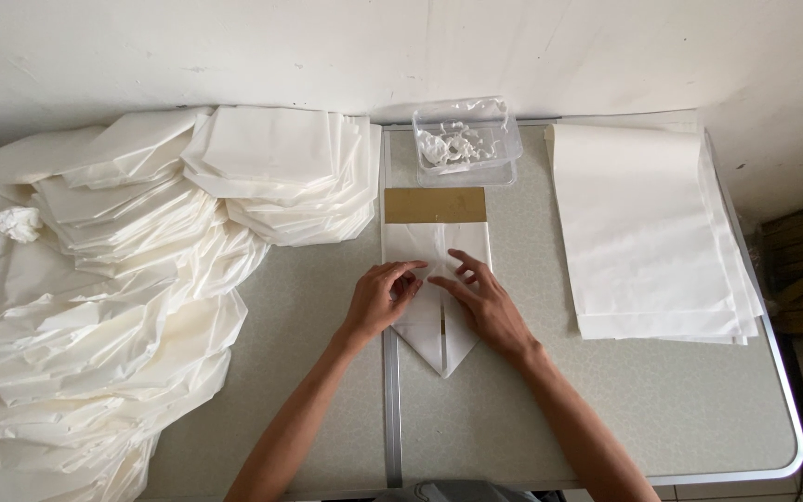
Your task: Folding white paper sheets over a gold cardboard template on a table
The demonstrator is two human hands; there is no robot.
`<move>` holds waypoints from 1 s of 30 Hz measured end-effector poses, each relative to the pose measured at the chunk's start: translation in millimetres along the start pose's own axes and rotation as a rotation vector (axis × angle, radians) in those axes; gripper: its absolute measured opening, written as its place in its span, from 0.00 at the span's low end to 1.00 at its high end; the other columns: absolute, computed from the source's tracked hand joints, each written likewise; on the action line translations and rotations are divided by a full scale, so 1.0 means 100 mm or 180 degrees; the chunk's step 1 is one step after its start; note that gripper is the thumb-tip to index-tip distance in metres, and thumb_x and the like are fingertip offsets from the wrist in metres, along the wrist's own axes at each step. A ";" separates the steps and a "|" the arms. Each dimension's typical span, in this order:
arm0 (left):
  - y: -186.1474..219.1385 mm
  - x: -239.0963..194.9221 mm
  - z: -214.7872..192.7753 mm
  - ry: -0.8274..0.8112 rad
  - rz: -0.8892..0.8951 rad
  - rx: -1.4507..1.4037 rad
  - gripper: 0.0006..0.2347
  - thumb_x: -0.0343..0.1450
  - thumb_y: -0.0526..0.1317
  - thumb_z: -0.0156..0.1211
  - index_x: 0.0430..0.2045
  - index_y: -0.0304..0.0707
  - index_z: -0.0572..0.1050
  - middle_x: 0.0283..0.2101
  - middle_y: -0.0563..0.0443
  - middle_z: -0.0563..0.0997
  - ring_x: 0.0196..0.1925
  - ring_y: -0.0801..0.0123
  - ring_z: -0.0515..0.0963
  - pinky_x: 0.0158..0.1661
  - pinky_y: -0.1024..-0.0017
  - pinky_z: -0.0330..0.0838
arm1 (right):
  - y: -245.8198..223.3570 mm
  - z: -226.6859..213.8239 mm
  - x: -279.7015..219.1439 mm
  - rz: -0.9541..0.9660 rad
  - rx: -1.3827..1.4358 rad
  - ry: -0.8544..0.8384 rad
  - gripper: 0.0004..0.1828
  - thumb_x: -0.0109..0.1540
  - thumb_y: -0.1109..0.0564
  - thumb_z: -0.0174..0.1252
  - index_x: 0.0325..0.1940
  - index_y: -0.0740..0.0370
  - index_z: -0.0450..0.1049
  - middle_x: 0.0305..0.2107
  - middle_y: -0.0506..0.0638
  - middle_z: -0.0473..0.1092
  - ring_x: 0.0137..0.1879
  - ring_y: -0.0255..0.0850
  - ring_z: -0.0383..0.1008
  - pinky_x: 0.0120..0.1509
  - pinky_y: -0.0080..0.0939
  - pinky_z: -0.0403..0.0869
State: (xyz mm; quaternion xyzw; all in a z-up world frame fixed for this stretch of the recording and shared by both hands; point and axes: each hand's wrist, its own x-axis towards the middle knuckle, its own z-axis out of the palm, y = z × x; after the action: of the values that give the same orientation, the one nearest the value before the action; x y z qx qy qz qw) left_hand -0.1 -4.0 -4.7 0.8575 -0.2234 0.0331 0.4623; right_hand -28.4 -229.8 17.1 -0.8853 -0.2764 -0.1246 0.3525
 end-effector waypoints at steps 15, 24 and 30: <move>0.30 0.02 -0.10 -0.0376 0.0647 0.1153 0.13 0.78 0.45 0.51 0.54 0.51 0.78 0.31 0.50 0.75 0.33 0.59 0.76 0.38 0.63 0.70 | 0.25 0.03 -0.11 0.0047 -0.0348 0.0237 0.21 0.65 0.68 0.44 0.44 0.50 0.81 0.55 0.53 0.69 0.51 0.49 0.78 0.51 0.47 0.81; 0.21 -0.01 -0.05 -0.0524 0.0496 0.1072 0.17 0.77 0.50 0.50 0.59 0.52 0.75 0.33 0.50 0.72 0.34 0.61 0.74 0.38 0.65 0.67 | 0.01 -0.21 0.02 0.0546 0.0283 0.0150 0.18 0.64 0.69 0.48 0.44 0.53 0.80 0.47 0.53 0.74 0.50 0.51 0.78 0.52 0.49 0.80; 0.07 -0.05 -0.07 -0.0529 0.0316 0.0389 0.22 0.75 0.44 0.54 0.67 0.48 0.67 0.37 0.49 0.79 0.38 0.59 0.77 0.41 0.64 0.66 | 0.11 -0.10 0.00 0.1325 0.1083 0.0135 0.23 0.61 0.60 0.62 0.61 0.53 0.75 0.38 0.50 0.78 0.45 0.44 0.79 0.53 0.47 0.77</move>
State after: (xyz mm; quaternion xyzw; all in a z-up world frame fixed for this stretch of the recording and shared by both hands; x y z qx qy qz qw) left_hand -6.0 -0.2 3.2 0.8718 -0.3007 -0.0017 0.3867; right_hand -22.5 -243.5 18.0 -0.8484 -0.0979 -0.0197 0.5199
